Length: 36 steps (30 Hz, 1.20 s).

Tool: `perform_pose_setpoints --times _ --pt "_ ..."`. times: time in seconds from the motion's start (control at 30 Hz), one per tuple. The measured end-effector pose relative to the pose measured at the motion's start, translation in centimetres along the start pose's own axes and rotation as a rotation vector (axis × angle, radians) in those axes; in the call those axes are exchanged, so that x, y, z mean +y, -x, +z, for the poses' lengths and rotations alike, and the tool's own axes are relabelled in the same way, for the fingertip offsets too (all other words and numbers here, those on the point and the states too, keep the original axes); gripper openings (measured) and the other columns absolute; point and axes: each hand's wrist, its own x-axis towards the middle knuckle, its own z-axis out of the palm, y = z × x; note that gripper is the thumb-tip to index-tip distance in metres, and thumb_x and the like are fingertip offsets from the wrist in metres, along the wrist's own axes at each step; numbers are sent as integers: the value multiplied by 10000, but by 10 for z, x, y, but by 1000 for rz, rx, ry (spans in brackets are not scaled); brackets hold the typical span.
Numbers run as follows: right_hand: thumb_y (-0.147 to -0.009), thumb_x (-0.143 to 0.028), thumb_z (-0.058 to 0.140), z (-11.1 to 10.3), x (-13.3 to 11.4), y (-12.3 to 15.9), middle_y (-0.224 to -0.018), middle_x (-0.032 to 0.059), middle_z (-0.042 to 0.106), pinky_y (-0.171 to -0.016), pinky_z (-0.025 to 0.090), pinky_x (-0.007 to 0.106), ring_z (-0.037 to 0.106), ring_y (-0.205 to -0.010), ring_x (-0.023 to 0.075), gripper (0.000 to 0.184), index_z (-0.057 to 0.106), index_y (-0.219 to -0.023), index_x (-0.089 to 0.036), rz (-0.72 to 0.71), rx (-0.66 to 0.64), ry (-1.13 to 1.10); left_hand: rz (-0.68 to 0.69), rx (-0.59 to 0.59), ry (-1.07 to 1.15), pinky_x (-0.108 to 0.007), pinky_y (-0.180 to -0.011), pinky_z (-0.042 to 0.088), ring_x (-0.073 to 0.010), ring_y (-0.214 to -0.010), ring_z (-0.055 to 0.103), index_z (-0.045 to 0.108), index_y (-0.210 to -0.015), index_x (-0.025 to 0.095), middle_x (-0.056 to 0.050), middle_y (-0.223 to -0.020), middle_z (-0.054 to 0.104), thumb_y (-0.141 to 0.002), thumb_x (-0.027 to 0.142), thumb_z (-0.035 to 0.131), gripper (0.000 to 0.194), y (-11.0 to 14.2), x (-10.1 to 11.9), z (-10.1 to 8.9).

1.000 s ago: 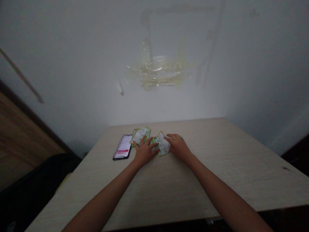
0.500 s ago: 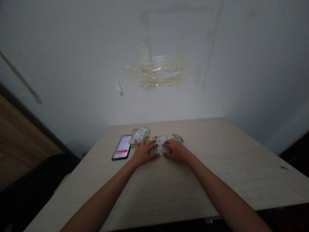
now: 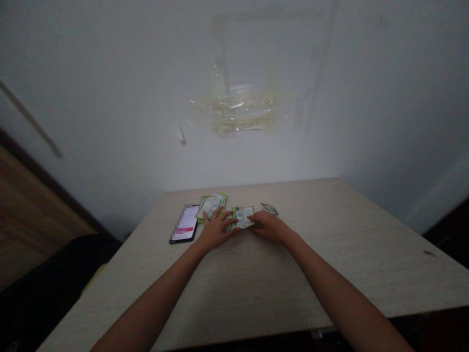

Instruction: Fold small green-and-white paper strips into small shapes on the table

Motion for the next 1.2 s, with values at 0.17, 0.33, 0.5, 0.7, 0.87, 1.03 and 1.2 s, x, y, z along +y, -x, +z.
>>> perform_pose_setpoints --times 0.17,0.33,0.5,0.7,0.87,1.03,1.2 --pt "-802 -139 592 5 4 -3 -1146 103 686 -972 467 406 631 -1062 216 405 642 -1200 -188 96 51 -32 -27 16 32 -766 -1059 -30 -334 -1406 277 683 -1086 432 29 -1376 549 -865 621 480 354 -2 0 1" --pt "-857 -205 561 7 -1 -5 -1156 111 693 -946 482 413 648 -1037 220 370 642 -1217 -186 140 124 -110 -58 50 48 -778 -1054 -36 -358 -1386 303 722 -993 378 4 -1347 574 -767 611 632 336 -5 -3 3" --pt "-857 -239 579 13 -1 -6 -1202 102 676 -969 467 411 635 -1066 219 389 627 -1240 -195 131 183 -132 -127 128 57 -759 -1079 7 -344 -1354 351 745 -792 297 -18 -1316 603 -817 532 619 268 -8 -3 9" --pt "-862 -277 595 20 0 -10 -1016 89 713 -863 499 364 649 -877 195 425 586 -1269 -156 194 246 -90 -231 212 54 -737 -1090 25 -327 -1322 376 718 -734 241 -50 -1337 570 -806 512 638 292 -10 3 14" --pt "-840 -243 611 25 -3 -13 -872 65 684 -868 474 381 606 -858 215 403 598 -1229 -142 222 253 41 -304 208 17 -745 -1073 37 -331 -1307 380 698 -796 212 -97 -1352 521 -770 525 667 316 -13 7 16" --pt "-829 -211 608 31 -7 -14 -900 91 655 -913 453 404 584 -923 244 552 485 -1356 -101 254 297 81 -341 217 -2 -750 -1068 63 -348 -1334 346 654 -1071 226 -139 -1375 479 -750 545 675 453 -14 7 19" --pt "-817 -183 622 32 -9 -12 -1049 121 606 -975 421 448 541 -1042 266 548 504 -1351 -158 143 367 137 -307 232 -12 -758 -1056 115 -352 -1365 309 507 -1339 333 -139 -1445 416 -775 533 659 618 -13 6 21"
